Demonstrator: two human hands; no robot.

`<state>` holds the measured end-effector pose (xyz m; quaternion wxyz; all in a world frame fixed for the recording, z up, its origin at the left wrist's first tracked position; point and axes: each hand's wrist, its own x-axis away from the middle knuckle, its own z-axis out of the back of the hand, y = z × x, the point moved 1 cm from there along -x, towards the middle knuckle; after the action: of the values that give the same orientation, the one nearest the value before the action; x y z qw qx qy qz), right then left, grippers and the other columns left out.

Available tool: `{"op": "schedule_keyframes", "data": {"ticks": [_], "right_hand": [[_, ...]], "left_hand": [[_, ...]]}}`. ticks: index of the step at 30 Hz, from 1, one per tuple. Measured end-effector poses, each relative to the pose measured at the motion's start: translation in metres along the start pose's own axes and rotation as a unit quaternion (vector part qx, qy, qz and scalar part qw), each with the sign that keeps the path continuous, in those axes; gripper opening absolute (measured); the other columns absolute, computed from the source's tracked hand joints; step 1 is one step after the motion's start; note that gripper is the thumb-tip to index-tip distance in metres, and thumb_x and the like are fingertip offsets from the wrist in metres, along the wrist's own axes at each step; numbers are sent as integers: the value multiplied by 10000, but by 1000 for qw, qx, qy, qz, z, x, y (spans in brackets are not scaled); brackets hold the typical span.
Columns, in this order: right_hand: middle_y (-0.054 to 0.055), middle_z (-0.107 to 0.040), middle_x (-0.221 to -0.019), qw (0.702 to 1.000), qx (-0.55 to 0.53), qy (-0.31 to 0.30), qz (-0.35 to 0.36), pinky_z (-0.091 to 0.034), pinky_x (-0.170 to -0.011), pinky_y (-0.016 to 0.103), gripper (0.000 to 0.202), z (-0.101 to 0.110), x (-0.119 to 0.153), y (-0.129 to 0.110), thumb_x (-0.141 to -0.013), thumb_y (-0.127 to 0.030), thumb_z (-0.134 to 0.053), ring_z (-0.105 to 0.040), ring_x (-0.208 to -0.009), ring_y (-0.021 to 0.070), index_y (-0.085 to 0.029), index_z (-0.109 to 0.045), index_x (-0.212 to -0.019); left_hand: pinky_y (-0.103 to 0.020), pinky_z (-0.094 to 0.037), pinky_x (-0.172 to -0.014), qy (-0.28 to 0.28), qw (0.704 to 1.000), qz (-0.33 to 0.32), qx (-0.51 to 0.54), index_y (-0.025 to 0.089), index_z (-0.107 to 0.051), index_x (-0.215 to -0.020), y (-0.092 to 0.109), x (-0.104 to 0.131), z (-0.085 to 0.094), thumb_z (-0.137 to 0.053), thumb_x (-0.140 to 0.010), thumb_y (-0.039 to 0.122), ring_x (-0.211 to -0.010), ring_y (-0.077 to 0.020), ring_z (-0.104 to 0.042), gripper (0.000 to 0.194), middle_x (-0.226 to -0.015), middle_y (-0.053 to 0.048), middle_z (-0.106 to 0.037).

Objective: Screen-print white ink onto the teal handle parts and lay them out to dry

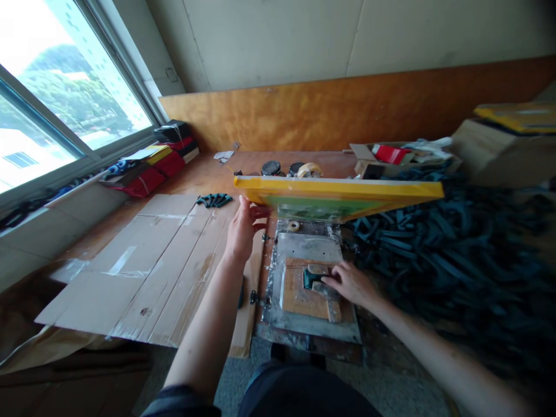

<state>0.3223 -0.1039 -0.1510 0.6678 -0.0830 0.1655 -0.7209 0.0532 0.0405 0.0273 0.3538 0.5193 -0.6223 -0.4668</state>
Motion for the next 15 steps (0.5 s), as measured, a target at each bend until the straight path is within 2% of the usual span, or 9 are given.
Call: {"op": "schedule_keyframes", "data": {"ticks": [2, 4, 5, 6, 7, 9, 11, 13, 15], "right_hand": [[63, -620, -839, 1000, 25, 9, -7, -461, -689, 319, 239, -18, 11, -20, -885, -416, -576, -605, -831, 227, -215, -540, -761], [53, -620, -775, 998, 31, 21, -42, -449, -638, 297, 158, -24, 15, -41, -916, -323, -535, -609, -754, 210, -208, -538, -807], [48, -619, -754, 997, 32, 28, -59, -445, -620, 292, 135, -24, 16, -52, -931, -297, -508, -608, -721, 202, -207, -541, -836], [45, -625, -760, 996, 32, 35, -73, -450, -624, 291, 123, -22, 18, -66, -942, -290, -491, -610, -718, 198, -207, -544, -868], [43, -635, -793, 996, 28, 42, -74, -463, -647, 294, 117, -19, 20, -80, -948, -291, -481, -615, -743, 197, -210, -549, -898], [30, -651, -900, 999, 7, 46, -16, -490, -741, 303, 129, -10, 26, -110, -959, -287, -449, -615, -847, 190, -230, -565, -948], [-4, -659, -998, 993, -17, 18, 112, -490, -843, 294, 200, 1, 32, -126, -971, -257, -398, -602, -943, 171, -275, -594, -1004], [-18, -665, -1076, 976, -16, -18, 218, -468, -912, 265, 323, 15, 40, -110, -969, -207, -340, -592, -1022, 158, -326, -624, -1069], [7, -671, -1114, 979, 19, -14, 205, -453, -941, 254, 404, 24, 45, -54, -933, -179, -320, -587, -1077, 165, -346, -660, -1075]], "left_hand": [[-241, -451, -601, 46, 999, -5, 8, 222, -595, -1014, -18, 13, -3, -472, -869, 632, -779, -150, -639, 453, -863, -46, -703], [-249, -447, -575, 67, 995, 67, -19, 218, -612, -1004, -55, 44, -3, -540, -825, 634, -752, -167, -644, 459, -844, -54, -714], [-262, -451, -554, 37, 987, 147, -46, 195, -634, -937, -78, 64, -2, -569, -785, 657, -737, -193, -653, 491, -810, -78, -721], [-282, -467, -548, -18, 967, 246, -71, 169, -646, -911, -102, 86, -2, -601, -736, 684, -758, -233, -675, 546, -842, -114, -737], [-306, -501, -576, -74, 937, 333, -71, 167, -649, -988, -123, 107, -1, -624, -710, 689, -863, -279, -692, 592, -960, -135, -743], [-350, -558, -671, -72, 923, 376, -23, 201, -649, -1006, -154, 140, 3, -602, -718, 706, -1022, -307, -672, 583, -1085, -120, -727], [-351, -575, -706, -6, 934, 358, 17, 245, -665, -933, -168, 155, 15, -625, -701, 698, -1045, -301, -671, 510, -1054, -89, -739], [-333, -576, -646, 74, 941, 329, 10, 259, -668, -863, -167, 153, 39, -650, -686, 677, -956, -292, -703, 454, -999, -79, -749], [-314, -570, -596, 151, 938, 310, -35, 231, -649, -876, -160, 144, 79, -616, -740, 643, -850, -261, -726, 435, -1020, -90, -741]]}}
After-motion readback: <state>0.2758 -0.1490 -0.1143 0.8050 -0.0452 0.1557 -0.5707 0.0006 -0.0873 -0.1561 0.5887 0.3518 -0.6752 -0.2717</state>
